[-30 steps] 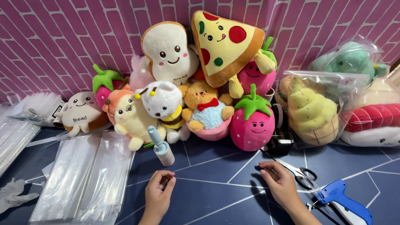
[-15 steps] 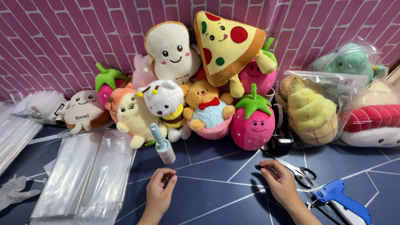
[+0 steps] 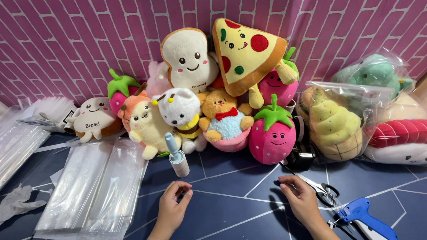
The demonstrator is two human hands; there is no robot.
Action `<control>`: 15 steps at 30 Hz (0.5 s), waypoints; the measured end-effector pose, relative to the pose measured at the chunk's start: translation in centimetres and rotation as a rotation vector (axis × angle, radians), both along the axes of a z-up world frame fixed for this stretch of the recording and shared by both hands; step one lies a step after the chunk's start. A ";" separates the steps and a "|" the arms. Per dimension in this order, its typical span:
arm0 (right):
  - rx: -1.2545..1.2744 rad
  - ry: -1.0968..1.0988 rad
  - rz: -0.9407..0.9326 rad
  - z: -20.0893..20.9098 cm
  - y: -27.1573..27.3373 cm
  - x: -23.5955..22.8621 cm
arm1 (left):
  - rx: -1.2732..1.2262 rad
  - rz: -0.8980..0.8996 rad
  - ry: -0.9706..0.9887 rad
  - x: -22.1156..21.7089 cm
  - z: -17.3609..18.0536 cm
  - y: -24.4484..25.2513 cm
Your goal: Placing a plush toy into a plastic bag and using a handheld heat sealer to close the bag.
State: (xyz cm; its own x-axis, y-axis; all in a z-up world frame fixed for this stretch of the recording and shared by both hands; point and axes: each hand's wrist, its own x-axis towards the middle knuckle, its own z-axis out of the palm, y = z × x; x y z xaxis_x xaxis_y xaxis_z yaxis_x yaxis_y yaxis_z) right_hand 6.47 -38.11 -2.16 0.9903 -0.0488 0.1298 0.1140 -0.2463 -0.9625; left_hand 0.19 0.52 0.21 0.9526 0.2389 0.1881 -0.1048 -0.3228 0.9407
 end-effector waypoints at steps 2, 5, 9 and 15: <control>0.001 -0.004 -0.001 -0.1 0.0 0.1 | 0.042 -0.009 0.002 -0.1 0.4 -0.1; -0.002 -0.010 0.000 -0.1 0.1 0.1 | 0.115 -0.026 -0.011 -0.3 0.4 -0.1; 0.019 -0.004 -0.005 -0.6 -0.1 0.3 | 0.143 -0.033 -0.022 -0.3 0.3 -0.1; -0.012 -0.015 0.001 0.1 0.1 0.0 | 0.194 -0.049 0.015 -0.6 0.6 -0.3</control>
State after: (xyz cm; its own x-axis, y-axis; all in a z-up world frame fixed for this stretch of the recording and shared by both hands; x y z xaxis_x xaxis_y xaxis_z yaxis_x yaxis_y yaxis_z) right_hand 6.48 -37.97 -2.07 0.9884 -0.0458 0.1450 0.1286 -0.2578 -0.9576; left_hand -0.37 0.20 0.77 0.9652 0.1533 0.2121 -0.1113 -0.4930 0.8629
